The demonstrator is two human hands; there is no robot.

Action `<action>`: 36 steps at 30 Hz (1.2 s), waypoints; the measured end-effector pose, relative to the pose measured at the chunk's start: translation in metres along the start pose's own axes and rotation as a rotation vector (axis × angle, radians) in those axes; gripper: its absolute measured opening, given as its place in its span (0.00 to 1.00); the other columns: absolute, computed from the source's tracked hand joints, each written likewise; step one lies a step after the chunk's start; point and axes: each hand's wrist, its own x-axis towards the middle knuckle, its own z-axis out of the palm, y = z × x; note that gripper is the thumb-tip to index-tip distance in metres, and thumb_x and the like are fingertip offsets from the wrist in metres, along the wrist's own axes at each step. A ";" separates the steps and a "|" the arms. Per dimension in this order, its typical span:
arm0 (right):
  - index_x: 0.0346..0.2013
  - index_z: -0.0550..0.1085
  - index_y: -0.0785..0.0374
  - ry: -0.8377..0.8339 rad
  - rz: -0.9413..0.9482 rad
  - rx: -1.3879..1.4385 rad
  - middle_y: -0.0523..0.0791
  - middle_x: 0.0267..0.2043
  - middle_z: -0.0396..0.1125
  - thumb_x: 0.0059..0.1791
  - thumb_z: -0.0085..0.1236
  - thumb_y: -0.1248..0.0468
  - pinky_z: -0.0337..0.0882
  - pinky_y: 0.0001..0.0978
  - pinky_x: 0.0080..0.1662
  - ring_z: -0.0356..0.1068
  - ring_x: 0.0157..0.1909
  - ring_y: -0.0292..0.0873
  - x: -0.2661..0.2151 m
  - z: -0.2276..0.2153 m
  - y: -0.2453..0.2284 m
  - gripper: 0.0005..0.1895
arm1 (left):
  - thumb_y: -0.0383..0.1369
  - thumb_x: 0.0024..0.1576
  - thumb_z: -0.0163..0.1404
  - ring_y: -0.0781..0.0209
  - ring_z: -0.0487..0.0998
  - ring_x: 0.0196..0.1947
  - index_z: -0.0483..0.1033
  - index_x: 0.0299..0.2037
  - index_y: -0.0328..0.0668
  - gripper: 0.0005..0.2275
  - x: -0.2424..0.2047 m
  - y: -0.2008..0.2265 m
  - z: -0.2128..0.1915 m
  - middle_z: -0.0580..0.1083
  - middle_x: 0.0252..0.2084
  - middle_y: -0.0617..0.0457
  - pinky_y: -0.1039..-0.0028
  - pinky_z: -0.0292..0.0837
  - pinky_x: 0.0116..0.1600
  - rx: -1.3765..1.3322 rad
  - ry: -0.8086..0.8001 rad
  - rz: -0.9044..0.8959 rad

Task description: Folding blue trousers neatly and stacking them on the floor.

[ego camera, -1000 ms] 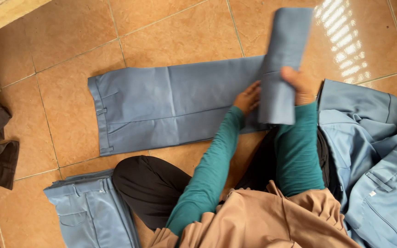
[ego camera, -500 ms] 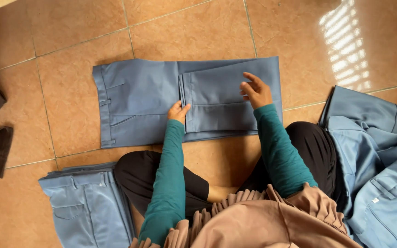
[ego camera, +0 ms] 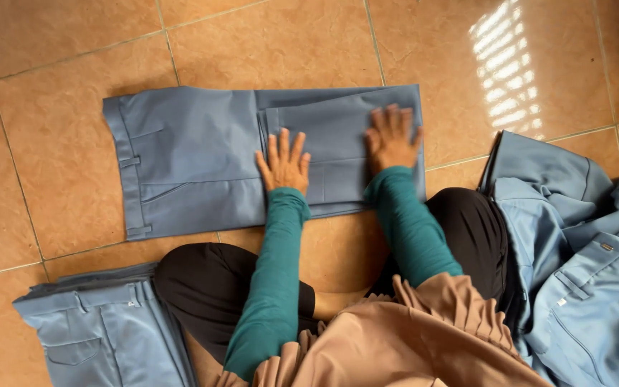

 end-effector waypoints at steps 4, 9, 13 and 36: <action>0.78 0.46 0.34 -0.354 0.547 0.068 0.38 0.83 0.35 0.61 0.24 0.39 0.28 0.74 0.70 0.25 0.81 0.51 0.020 -0.008 0.040 0.30 | 0.49 0.69 0.30 0.46 0.43 0.78 0.50 0.74 0.76 0.22 0.019 -0.039 -0.002 0.49 0.79 0.54 0.36 0.29 0.74 0.049 0.081 -0.171; 0.78 0.52 0.39 -0.178 0.271 0.040 0.40 0.82 0.36 0.62 0.37 0.43 0.30 0.74 0.68 0.28 0.80 0.54 0.025 -0.009 -0.009 0.29 | 0.45 0.65 0.42 0.37 0.42 0.77 0.51 0.76 0.57 0.28 0.044 -0.017 -0.004 0.47 0.78 0.45 0.30 0.33 0.72 0.122 0.215 -0.165; 0.77 0.45 0.32 -0.427 0.099 0.081 0.32 0.82 0.33 0.57 0.24 0.33 0.20 0.71 0.72 0.22 0.82 0.42 0.029 0.009 -0.007 0.34 | 0.53 0.69 0.26 0.51 0.35 0.80 0.37 0.78 0.69 0.27 0.059 0.001 0.002 0.37 0.81 0.59 0.36 0.20 0.75 -0.012 -0.182 -0.050; 0.66 0.67 0.32 -0.592 0.739 0.443 0.40 0.45 0.75 0.41 0.65 0.31 0.70 0.39 0.56 0.73 0.54 0.43 -0.031 0.071 0.180 0.41 | 0.59 0.61 0.39 0.42 0.30 0.79 0.33 0.78 0.46 0.42 -0.110 0.009 -0.019 0.31 0.80 0.42 0.49 0.29 0.78 -0.247 -0.226 -0.278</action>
